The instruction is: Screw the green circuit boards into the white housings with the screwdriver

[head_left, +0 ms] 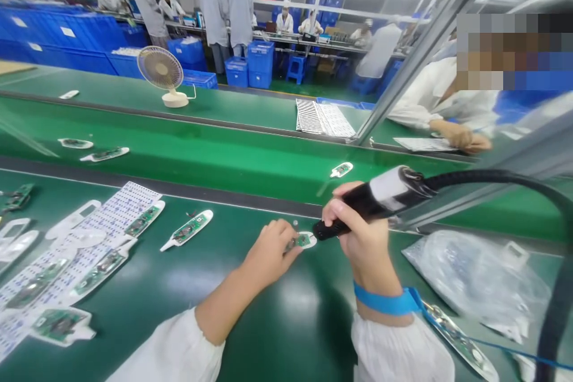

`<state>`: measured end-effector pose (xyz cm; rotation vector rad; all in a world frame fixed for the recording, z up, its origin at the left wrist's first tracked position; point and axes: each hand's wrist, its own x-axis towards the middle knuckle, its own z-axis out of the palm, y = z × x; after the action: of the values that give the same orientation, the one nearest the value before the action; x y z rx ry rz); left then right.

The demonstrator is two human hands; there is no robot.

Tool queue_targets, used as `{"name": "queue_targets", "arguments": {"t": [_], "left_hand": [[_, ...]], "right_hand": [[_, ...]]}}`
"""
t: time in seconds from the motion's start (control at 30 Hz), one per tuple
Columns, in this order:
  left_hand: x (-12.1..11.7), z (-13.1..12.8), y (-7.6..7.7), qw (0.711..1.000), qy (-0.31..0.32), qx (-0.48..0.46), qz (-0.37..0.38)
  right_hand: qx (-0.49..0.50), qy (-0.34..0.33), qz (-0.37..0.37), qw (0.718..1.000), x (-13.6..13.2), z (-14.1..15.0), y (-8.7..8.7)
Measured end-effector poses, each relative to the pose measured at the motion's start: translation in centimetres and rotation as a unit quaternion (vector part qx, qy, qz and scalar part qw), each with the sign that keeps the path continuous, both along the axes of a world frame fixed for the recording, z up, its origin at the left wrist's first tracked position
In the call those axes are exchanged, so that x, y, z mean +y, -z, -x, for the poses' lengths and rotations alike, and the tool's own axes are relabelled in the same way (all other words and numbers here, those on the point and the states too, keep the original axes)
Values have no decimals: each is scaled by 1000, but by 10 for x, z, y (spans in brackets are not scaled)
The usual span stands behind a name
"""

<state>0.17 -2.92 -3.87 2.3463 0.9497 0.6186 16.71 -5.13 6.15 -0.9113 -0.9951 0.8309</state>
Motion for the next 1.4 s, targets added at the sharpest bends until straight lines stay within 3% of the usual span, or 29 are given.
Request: {"name": "queue_targets", "arguments": {"t": [0.5,0.6,0.9,1.4], "left_hand": [[0,-1,-5,1000,1,6,28],[-2,0,-7,1000,-2,10,14],[-5,1,-6,995,6,-70,-70],[-2,0,-7,995,-16,-94,2]], "right_hand": [[-19,-9,23,1000,5,7,10],[-6,-13,13,1000,3,4,6],[21,-108,-45,993,-4,2,-5],[26,-81,-55,995,-3,9,-2]]}}
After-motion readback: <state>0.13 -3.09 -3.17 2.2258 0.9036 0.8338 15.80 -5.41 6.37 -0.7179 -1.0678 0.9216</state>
